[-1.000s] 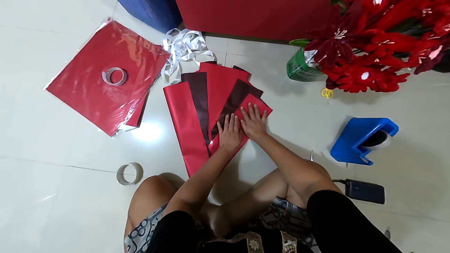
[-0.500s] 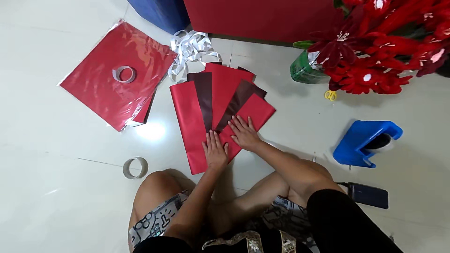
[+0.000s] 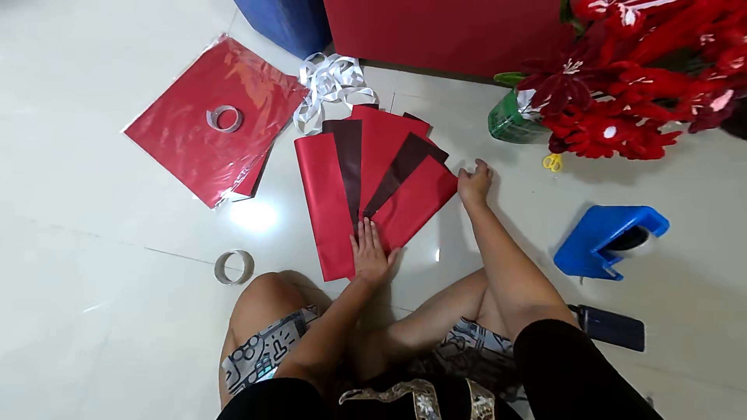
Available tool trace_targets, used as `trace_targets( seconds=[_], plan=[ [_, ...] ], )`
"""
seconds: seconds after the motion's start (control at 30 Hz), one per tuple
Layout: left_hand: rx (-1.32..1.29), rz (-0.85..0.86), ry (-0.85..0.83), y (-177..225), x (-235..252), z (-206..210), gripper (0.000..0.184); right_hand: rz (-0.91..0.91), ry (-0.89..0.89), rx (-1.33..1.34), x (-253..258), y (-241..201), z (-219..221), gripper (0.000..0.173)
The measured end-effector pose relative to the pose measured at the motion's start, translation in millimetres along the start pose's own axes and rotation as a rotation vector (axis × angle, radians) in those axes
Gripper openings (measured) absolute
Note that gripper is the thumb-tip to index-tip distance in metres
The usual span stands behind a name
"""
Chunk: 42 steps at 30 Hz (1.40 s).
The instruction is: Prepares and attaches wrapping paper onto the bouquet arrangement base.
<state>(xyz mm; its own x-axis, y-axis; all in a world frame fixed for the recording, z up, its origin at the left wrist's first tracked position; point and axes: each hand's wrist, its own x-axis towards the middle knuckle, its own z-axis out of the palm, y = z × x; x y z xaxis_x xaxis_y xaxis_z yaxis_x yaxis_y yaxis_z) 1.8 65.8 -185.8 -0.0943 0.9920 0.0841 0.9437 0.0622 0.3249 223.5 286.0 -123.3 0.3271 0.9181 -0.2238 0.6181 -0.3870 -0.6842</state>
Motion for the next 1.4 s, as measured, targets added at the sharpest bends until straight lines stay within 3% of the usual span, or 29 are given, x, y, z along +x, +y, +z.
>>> trace_targets(
  seconds=[0.13,0.27,0.4,0.5,0.63,0.7,0.73,0.8,0.87,0.97,1.07,1.1,1.17,1.23,1.3,1.4],
  plan=[
    [-0.036,0.046,-0.126,20.0,-11.3,-2.0,0.094,0.323,-0.073,0.321,-16.0,1.4,10.2,0.074],
    [-0.024,0.007,-0.106,28.5,-14.0,-0.9,0.083,0.42,-0.077,0.505,-41.7,-9.2,25.4,0.076],
    [-0.071,-0.051,-0.207,33.6,-8.8,-14.1,0.071,0.406,-0.093,0.605,-80.2,-25.8,34.5,0.061],
    [-0.076,-0.134,-0.382,41.1,4.5,-37.7,0.074,0.315,-0.055,0.668,-102.2,-37.7,36.2,0.06],
    [-0.152,-0.157,-0.448,46.9,16.9,-62.8,0.071,0.16,-0.093,0.863,-121.1,-55.3,23.7,0.051],
    [-0.205,-0.172,-0.455,51.2,22.3,-80.1,0.073,0.067,-0.193,0.986,-124.5,-56.1,16.6,0.044],
    [-0.244,-0.186,-0.46,53.5,24.7,-92.2,0.074,0.045,-0.256,1.034,-126.5,-51.7,15.2,0.054],
    [-0.374,-0.21,-0.445,58.8,28.9,-123.3,0.071,0.166,-0.264,1.086,-133.8,-38.7,24.6,0.067],
    [-0.51,-0.197,-0.432,63.5,31.6,-161.9,0.069,0.326,-0.303,1.084,-149.4,-24.3,42.8,0.063],
    [-0.668,-0.152,-0.461,68.4,28.1,-223.8,0.066,0.407,-0.58,1.106,-191.4,-26.0,53.4,0.058],
    [-0.874,-0.038,-0.45,61.5,11.6,-270.8,0.059,0.603,-0.712,1.0,-258.6,-87.9,9.9,0.059],
    [-0.964,-0.013,-0.423,55.1,5.4,-282.3,0.058,0.631,-0.751,1.017,-271.3,-89.7,9.5,0.059],
    [-1.16,-0.008,-0.356,38.3,-7.9,-305.4,0.057,0.451,-0.964,1.254,-275.7,-42.7,45.6,0.062],
    [-1.354,-0.063,-0.285,15.1,-19.7,-323.5,0.058,0.443,-1.104,1.5,-278.7,-27.6,62.7,0.063],
    [-1.47,-0.092,-0.205,-17.1,-30.4,-333.9,0.059,0.43,-1.057,1.579,-278.8,-34.5,57.0,0.046],
    [-1.609,-0.233,0.026,-62.9,-42.8,-324.1,0.049,0.417,-0.724,1.454,-267.9,-59.3,32.2,0.026]
  ],
)
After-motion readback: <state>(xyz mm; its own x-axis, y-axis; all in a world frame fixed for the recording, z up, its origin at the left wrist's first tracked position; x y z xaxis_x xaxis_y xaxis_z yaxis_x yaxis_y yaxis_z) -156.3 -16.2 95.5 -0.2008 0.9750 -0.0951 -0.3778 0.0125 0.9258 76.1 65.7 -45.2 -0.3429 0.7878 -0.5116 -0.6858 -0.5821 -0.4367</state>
